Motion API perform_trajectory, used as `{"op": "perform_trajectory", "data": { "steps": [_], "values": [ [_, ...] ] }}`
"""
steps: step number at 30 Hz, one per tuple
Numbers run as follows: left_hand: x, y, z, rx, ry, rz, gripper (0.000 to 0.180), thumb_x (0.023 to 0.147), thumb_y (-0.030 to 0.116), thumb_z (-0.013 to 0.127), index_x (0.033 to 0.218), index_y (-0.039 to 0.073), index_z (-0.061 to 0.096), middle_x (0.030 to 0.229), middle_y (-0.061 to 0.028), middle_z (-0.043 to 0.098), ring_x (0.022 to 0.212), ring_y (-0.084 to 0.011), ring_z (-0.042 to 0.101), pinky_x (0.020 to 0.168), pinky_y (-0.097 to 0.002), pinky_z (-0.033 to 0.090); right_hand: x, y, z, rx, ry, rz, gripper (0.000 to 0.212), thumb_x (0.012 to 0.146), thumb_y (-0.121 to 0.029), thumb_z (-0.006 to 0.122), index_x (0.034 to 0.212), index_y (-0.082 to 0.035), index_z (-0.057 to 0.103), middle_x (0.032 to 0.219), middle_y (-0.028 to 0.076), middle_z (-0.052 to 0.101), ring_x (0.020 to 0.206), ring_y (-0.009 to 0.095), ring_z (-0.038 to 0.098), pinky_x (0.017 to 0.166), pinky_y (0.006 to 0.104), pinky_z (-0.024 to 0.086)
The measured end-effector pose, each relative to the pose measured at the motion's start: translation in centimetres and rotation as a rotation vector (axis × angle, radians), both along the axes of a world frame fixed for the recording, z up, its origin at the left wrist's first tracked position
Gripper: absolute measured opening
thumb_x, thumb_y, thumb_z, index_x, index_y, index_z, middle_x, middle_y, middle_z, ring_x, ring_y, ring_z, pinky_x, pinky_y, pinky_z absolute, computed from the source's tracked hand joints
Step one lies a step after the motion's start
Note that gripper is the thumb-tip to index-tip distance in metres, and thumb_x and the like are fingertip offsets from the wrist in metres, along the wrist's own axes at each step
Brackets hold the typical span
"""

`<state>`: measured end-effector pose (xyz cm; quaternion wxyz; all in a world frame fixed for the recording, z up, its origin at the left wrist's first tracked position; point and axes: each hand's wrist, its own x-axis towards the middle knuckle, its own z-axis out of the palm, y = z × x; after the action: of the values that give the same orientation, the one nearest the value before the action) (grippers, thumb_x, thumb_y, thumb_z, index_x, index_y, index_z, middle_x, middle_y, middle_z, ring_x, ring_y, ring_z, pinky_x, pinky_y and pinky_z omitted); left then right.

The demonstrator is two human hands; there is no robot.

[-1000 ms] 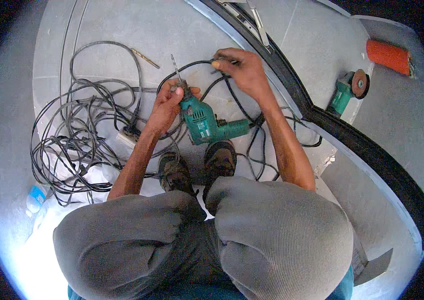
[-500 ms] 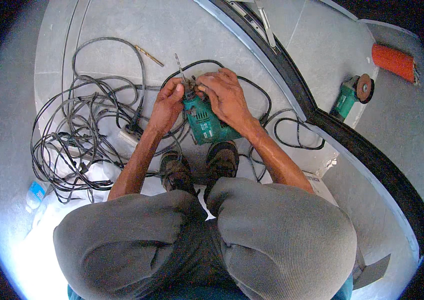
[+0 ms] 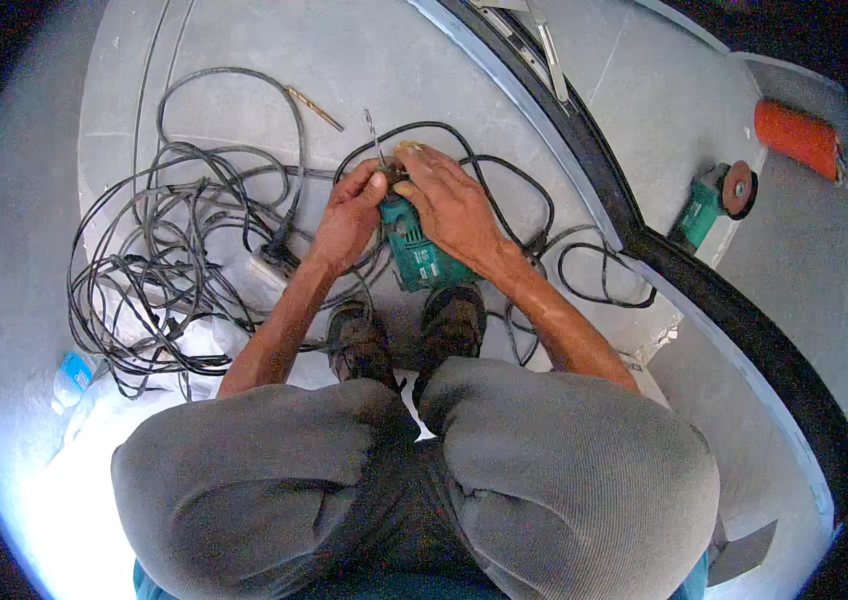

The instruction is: Installing hardware onto a window frame using an electric drill and power screwdriver.

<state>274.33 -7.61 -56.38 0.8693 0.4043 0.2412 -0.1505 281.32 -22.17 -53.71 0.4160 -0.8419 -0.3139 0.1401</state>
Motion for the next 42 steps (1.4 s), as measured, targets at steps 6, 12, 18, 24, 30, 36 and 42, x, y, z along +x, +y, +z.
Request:
{"op": "perform_trajectory", "data": {
  "steps": [6,12,18,24,30,36,42],
  "values": [
    [-0.5,0.2,0.2,-0.058,-0.011,0.058,0.034,0.095,0.023,0.047,0.119,0.000,0.052,0.113,-0.0062,0.057,0.106,-0.0156,0.051,0.093,-0.0302,0.038,-0.6,0.0,-0.1,0.070,0.112,-0.011,0.032,0.088,-0.012,0.055,0.119,-0.003,0.053,0.118,0.019,0.056,0.114,0.033,0.051,0.096,0.0370,0.041],
    [-0.2,-0.5,-0.2,-0.155,-0.039,0.063,0.034,0.095,0.023,0.048,0.119,-0.001,0.052,0.113,-0.0063,0.057,0.106,-0.0153,0.051,0.094,-0.0304,0.038,-0.6,0.5,-0.7,0.056,0.122,-0.129,0.022,0.086,-0.007,0.057,0.107,0.000,0.056,0.104,0.018,0.061,0.100,0.034,0.057,0.084,0.0376,0.047],
    [-0.1,-3.7,0.5,0.270,0.079,0.290,0.029,0.093,0.025,0.052,0.109,0.001,0.056,0.102,-0.0068,0.055,0.095,-0.0165,0.050,0.086,-0.0289,0.039,-1.6,1.3,-1.3,0.125,0.106,-0.282,0.014,0.086,-0.006,0.055,0.099,0.000,0.057,0.095,0.017,0.061,0.089,0.034,0.059,0.076,0.0390,0.048],
    [0.6,-5.3,0.4,0.778,0.077,0.329,0.027,0.092,0.024,0.053,0.104,0.000,0.056,0.098,-0.0081,0.054,0.092,-0.0165,0.050,0.081,-0.0315,0.040,-1.6,1.7,-1.3,0.099,0.236,-0.324,0.016,0.090,-0.012,0.050,0.098,-0.001,0.058,0.095,0.017,0.061,0.089,0.036,0.058,0.077,0.0388,0.047],
    [0.6,-6.0,1.1,0.938,-0.003,0.371,0.026,0.090,0.020,0.054,0.103,-0.003,0.054,0.097,-0.0122,0.053,0.092,-0.0231,0.051,0.083,-0.0320,0.040,-0.8,0.1,-0.8,0.124,0.137,-0.251,0.016,0.089,-0.013,0.053,0.098,-0.001,0.059,0.100,0.016,0.062,0.097,0.031,0.057,0.083,0.0383,0.044],
    [1.1,-5.6,0.8,0.927,-0.061,0.372,0.029,0.085,0.018,0.057,0.102,-0.005,0.053,0.097,-0.0200,0.052,0.089,-0.0331,0.052,0.078,-0.0393,0.042,-0.4,0.4,-0.2,0.050,0.426,-0.327,0.025,0.091,-0.024,0.055,0.101,-0.001,0.055,0.083,0.014,0.063,0.074,0.023,0.062,0.068,0.0318,0.048],
    [1.5,-6.0,1.1,0.961,-0.016,0.381,0.027,0.085,0.017,0.057,0.100,-0.005,0.051,0.097,-0.0207,0.051,0.090,-0.0368,0.052,0.078,-0.0415,0.042,-1.4,1.3,-1.6,0.068,0.244,-0.436,0.026,0.093,-0.025,0.050,0.093,0.000,0.058,0.083,0.016,0.062,0.075,0.022,0.060,0.073,0.0320,0.046]
  ]
}}
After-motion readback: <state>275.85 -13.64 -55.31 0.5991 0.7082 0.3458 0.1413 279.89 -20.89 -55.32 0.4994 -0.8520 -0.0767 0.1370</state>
